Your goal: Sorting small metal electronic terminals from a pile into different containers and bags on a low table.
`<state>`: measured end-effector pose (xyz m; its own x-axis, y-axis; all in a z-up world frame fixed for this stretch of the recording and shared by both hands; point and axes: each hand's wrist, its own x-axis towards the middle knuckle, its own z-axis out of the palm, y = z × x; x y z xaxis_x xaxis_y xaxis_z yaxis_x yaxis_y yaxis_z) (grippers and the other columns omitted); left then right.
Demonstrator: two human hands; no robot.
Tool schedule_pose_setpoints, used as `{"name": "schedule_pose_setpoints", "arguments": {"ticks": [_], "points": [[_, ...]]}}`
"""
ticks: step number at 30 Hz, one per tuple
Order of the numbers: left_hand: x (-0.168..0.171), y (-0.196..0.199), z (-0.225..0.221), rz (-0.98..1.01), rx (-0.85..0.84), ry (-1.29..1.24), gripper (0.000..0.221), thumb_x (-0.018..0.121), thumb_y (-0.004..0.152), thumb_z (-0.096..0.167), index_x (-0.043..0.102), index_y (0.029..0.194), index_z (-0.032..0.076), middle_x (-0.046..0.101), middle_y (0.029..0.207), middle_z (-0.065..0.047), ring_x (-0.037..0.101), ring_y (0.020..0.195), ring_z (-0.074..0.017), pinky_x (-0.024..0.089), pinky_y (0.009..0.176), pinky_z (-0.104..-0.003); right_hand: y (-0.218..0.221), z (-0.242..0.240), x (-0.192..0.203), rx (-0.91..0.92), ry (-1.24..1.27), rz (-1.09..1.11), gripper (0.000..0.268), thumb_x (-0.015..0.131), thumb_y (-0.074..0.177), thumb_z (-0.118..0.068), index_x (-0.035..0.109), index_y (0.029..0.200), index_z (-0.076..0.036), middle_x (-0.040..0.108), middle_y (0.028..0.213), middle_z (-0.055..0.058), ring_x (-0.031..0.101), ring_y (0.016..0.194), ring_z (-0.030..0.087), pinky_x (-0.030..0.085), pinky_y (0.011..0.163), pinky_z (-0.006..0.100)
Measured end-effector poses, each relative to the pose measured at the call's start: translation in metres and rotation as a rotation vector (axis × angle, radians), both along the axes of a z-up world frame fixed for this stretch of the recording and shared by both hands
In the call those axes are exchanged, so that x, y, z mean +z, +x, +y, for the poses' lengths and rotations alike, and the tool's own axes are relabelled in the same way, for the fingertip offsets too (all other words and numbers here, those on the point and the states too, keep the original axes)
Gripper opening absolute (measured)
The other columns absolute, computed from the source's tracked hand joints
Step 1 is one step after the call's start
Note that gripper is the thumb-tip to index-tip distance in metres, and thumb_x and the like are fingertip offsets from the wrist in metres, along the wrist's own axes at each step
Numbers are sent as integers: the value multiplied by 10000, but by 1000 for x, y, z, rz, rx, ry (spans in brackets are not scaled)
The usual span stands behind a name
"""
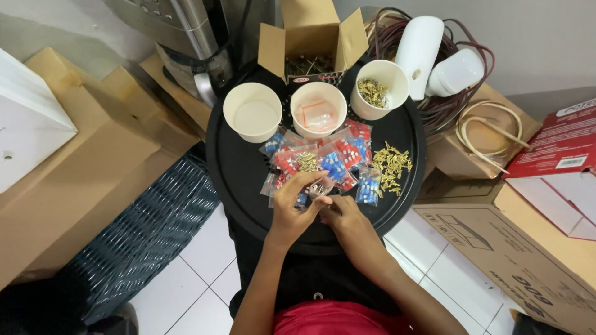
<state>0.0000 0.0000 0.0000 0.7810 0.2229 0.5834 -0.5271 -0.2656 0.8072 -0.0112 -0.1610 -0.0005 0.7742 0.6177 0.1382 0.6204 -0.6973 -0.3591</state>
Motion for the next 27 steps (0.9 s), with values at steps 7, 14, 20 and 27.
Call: {"name": "schedule_pose_setpoints", "arguments": {"ticks": [7, 14, 20, 27], "points": [[0, 1, -2, -2, 14, 7, 385, 796, 859, 376, 765, 1105, 82, 780, 975, -60, 757, 874, -263, 589, 823, -355, 5, 5, 15, -4, 77, 126, 145, 603, 1012, -225, 712, 1007, -130, 622, 1044, 53, 604, 975, 233, 533, 777, 284], [-3, -1, -2, 9, 11, 7, 398, 782, 869, 400, 760, 1103, 79, 781, 984, -66, 758, 883, -273, 592, 819, -367, 10, 13, 24, 17, 95, 159, 147, 597, 994, -163, 685, 1051, -60, 615, 1030, 127, 597, 942, 304, 537, 756, 329], [-3, -2, -3, 41, 8, -11, 410, 799, 850, 403, 764, 1110, 88, 776, 965, -62, 755, 884, -271, 594, 818, -368, 15, 14, 30, 29, 107, 212, 170, 583, 986, -141, 652, 1053, -1, 605, 1001, 138, 601, 947, 294, 525, 777, 346], [0, -2, -3, 48, 1, -10, 403, 801, 850, 396, 763, 1108, 89, 773, 950, -62, 756, 878, -264, 597, 819, -363, 20, 1, -10, -21, 94, 265, 131, 700, 884, -206, 660, 935, -93, 584, 1003, 33, 616, 975, 244, 538, 810, 319]]}}
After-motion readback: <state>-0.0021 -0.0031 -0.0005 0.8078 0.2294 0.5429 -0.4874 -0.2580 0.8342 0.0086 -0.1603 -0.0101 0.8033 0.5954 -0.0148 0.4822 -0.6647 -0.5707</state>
